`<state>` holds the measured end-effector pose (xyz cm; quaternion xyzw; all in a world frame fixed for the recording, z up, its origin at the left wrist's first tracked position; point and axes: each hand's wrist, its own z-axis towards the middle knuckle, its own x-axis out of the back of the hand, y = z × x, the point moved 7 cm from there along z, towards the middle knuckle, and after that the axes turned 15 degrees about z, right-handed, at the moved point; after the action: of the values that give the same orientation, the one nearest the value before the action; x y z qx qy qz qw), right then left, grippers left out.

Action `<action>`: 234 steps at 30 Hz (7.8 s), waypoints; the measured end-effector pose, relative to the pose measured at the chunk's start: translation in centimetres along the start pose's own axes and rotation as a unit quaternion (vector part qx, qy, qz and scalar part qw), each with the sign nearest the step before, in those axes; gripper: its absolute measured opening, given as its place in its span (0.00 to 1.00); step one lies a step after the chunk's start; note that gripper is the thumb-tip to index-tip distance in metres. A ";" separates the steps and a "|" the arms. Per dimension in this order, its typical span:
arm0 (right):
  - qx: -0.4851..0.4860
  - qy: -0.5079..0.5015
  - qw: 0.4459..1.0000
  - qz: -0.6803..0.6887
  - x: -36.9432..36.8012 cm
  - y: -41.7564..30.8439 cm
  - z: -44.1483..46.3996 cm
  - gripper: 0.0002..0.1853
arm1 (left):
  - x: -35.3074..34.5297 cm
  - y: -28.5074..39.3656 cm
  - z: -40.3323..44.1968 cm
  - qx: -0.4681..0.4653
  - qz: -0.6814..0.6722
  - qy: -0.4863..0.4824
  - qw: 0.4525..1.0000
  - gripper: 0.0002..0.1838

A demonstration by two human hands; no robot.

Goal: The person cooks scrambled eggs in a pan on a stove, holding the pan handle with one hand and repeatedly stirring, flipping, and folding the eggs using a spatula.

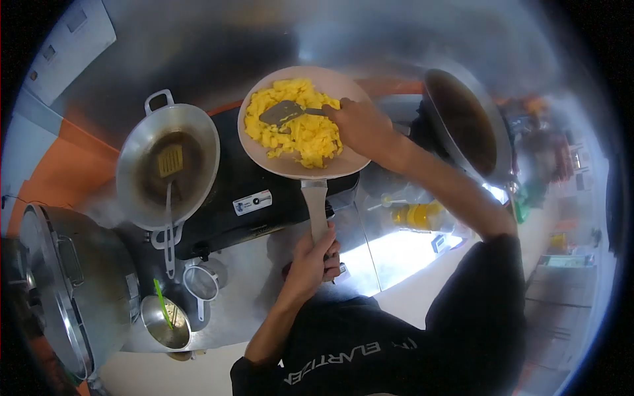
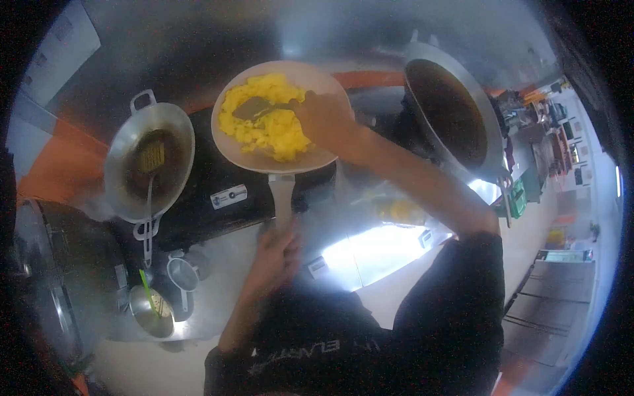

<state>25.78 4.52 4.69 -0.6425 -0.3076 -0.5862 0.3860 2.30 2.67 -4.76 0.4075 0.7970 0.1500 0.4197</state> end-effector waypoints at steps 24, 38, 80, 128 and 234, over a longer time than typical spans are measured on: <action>0.027 0.125 0.987 0.094 1.9 1.2 -3.7 0.15 | -2.6 -1.6 1.6 -0.075 -0.107 -0.041 0.991 0.21; -0.062 0.089 0.971 0.214 5.1 6.6 -10.9 0.12 | 7.9 -14.6 20.2 0.024 -0.077 -0.031 0.996 0.15; 0.199 0.014 0.978 -0.055 6.8 3.3 -8.7 0.22 | -1.5 0.7 2.0 -0.040 0.012 0.018 0.999 0.14; 0.374 -0.038 0.924 -0.070 5.4 4.0 3.8 0.13 | -0.6 1.1 1.7 -0.036 0.032 0.060 0.997 0.10; 0.108 0.041 0.985 0.128 -2.2 2.8 8.5 0.15 | 1.1 -4.9 -1.5 -0.110 0.061 -0.011 0.992 0.27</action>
<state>32.25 10.45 2.01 -0.6061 -0.2683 -0.5211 0.5377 -1.81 0.60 -7.27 0.4080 0.7449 0.2575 0.4607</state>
